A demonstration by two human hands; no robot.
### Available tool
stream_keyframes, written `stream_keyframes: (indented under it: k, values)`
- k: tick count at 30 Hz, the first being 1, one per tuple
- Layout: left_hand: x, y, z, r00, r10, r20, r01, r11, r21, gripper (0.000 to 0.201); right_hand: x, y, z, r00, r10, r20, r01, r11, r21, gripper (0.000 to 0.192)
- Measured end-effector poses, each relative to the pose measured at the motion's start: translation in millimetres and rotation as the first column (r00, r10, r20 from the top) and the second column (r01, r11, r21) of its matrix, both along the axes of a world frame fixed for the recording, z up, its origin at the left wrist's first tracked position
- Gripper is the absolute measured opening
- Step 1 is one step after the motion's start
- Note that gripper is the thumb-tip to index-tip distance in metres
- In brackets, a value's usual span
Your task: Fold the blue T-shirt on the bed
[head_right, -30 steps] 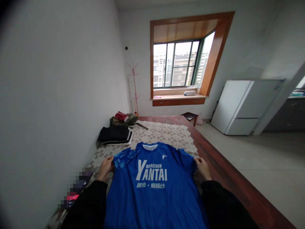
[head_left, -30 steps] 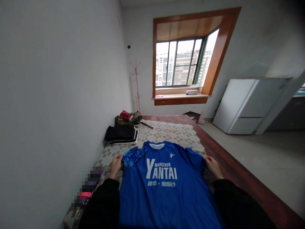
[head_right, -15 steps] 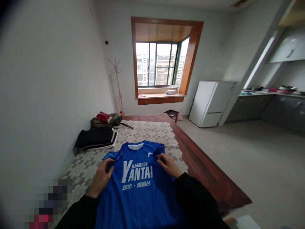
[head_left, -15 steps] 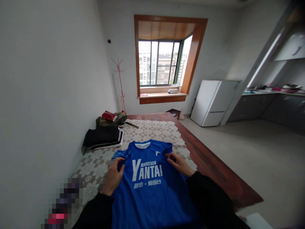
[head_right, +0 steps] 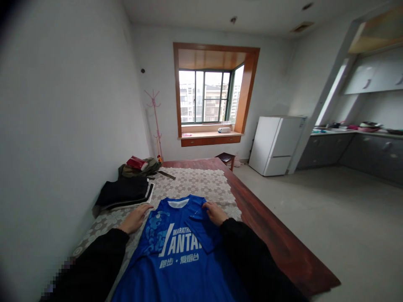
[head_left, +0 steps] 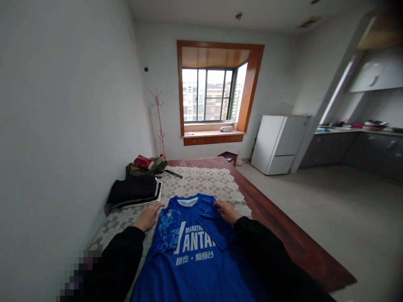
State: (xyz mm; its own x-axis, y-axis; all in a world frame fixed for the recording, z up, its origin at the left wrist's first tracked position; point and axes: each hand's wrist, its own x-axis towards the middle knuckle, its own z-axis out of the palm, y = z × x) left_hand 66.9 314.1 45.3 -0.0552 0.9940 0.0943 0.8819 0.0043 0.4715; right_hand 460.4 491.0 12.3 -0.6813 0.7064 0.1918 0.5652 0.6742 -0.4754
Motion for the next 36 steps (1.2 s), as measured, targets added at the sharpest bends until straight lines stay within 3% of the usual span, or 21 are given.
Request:
stream_keyframes:
  k: [4, 8, 10, 14, 17, 21, 23, 26, 28, 30, 36]
  values:
    - [7, 35, 1.5, 0.979, -0.182, -0.096, 0.179, 0.983, -0.045, 0.063, -24, 1, 3.3, 0.999, -0.024, 0.025, 0.022, 0.996, 0.086, 0.041]
    - [17, 63, 1.7, 0.926, -0.337, -0.168, 0.32, 0.94, -0.12, 0.061, -73, -24, 3.2, 0.989, 0.136, 0.06, -0.14, 0.987, 0.077, 0.029]
    - [17, 73, 2.5, 0.912, -0.358, -0.201, 0.329, 0.93, -0.164, 0.046, -109, -37, 1.6, 0.982, 0.184, 0.03, -0.184, 0.983, -0.001, 0.03]
    - [3, 83, 6.2, 0.905, -0.323, -0.278, 0.262, 0.936, -0.235, 0.01, -176, -49, -3.8, 0.99, 0.141, -0.013, -0.141, 0.986, -0.088, 0.035]
    - [-11, 80, 10.3, 0.903, -0.271, -0.333, 0.189, 0.947, -0.258, 0.022, -206, -48, -8.4, 0.995, 0.086, -0.057, -0.093, 0.986, -0.142, 0.02]
    - [-24, 71, 12.6, 0.916, -0.201, -0.347, 0.121, 0.964, -0.238, 0.016, -217, -44, -16.4, 0.985, 0.059, -0.162, -0.1, 0.962, -0.255, 0.004]
    - [-26, 68, 10.1, 0.928, -0.206, -0.311, 0.139, 0.965, -0.223, 0.015, -215, -44, -21.1, 0.976, 0.042, -0.215, -0.113, 0.936, -0.333, 0.003]
    - [-25, 64, 3.9, 0.942, -0.23, -0.244, 0.177, 0.959, -0.22, 0.03, -210, -44, -26.6, 0.967, -0.014, -0.255, -0.102, 0.895, -0.435, 0.004]
    - [-25, 63, 1.0, 0.949, -0.221, -0.224, 0.17, 0.959, -0.227, 0.025, -208, -45, -28.2, 0.965, -0.056, -0.255, -0.074, 0.878, -0.474, 0.005]
    - [-27, 63, 0.8, 0.953, -0.192, -0.232, 0.138, 0.963, -0.229, 0.017, -206, -46, -27.9, 0.966, -0.091, -0.243, -0.041, 0.871, -0.49, 0.006]
    - [-38, 58, 5.3, 0.957, -0.097, -0.275, 0.037, 0.976, -0.216, 0.029, -196, -49, -24.2, 0.968, -0.144, -0.204, 0.047, 0.908, -0.417, 0.008]
